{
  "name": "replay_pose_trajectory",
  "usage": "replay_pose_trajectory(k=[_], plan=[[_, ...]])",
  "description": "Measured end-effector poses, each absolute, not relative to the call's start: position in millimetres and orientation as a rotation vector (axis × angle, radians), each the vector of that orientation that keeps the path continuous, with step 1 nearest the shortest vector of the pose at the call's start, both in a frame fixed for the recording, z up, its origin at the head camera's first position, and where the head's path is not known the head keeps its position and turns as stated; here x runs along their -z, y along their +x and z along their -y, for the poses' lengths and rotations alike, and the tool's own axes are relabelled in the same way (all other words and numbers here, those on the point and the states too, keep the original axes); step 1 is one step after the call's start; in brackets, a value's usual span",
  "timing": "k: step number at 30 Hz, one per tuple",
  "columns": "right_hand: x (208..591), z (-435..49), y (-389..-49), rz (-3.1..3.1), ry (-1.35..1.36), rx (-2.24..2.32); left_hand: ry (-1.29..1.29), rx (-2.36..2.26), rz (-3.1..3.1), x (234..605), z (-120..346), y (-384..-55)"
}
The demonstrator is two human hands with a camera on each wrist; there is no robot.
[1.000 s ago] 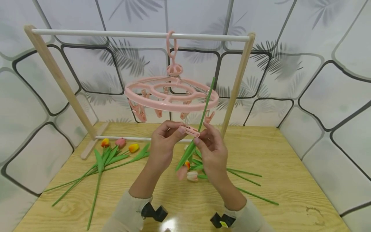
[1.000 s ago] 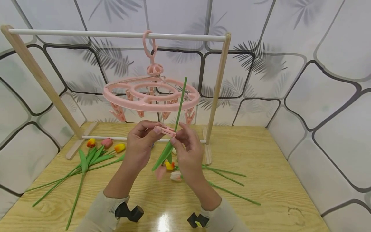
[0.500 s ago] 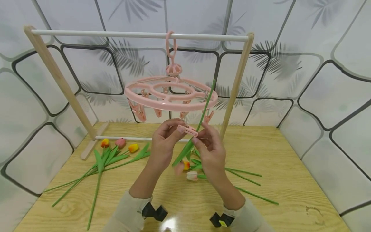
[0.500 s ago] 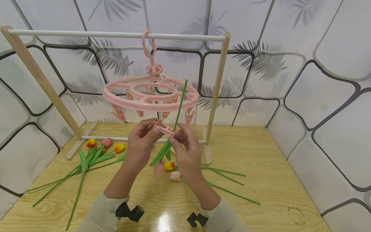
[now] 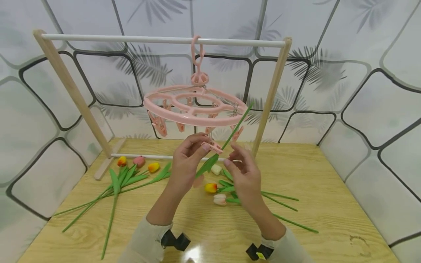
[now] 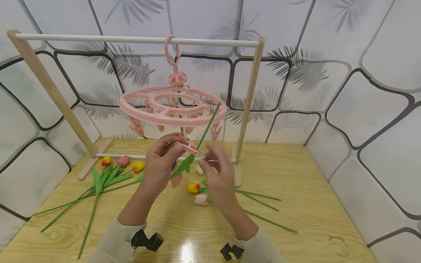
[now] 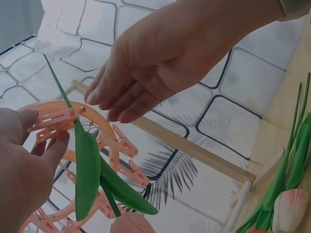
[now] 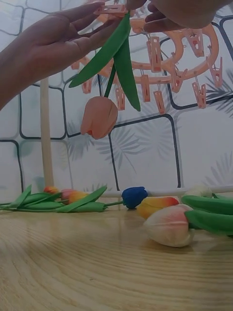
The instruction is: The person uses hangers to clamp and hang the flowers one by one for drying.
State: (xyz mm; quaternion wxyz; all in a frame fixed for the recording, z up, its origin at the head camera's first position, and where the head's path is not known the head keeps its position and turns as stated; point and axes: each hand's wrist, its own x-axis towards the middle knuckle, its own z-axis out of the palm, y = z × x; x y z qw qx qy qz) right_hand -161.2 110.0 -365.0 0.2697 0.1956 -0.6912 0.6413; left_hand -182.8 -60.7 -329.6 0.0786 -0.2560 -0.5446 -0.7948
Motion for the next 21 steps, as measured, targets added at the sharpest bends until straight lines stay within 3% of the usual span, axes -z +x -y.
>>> replay_pose_trajectory(k=[21], plan=[[395, -152, -157, 1.959, 0.511, -1.654, -0.661, 2.013, 1.64, 336, 74, -181]])
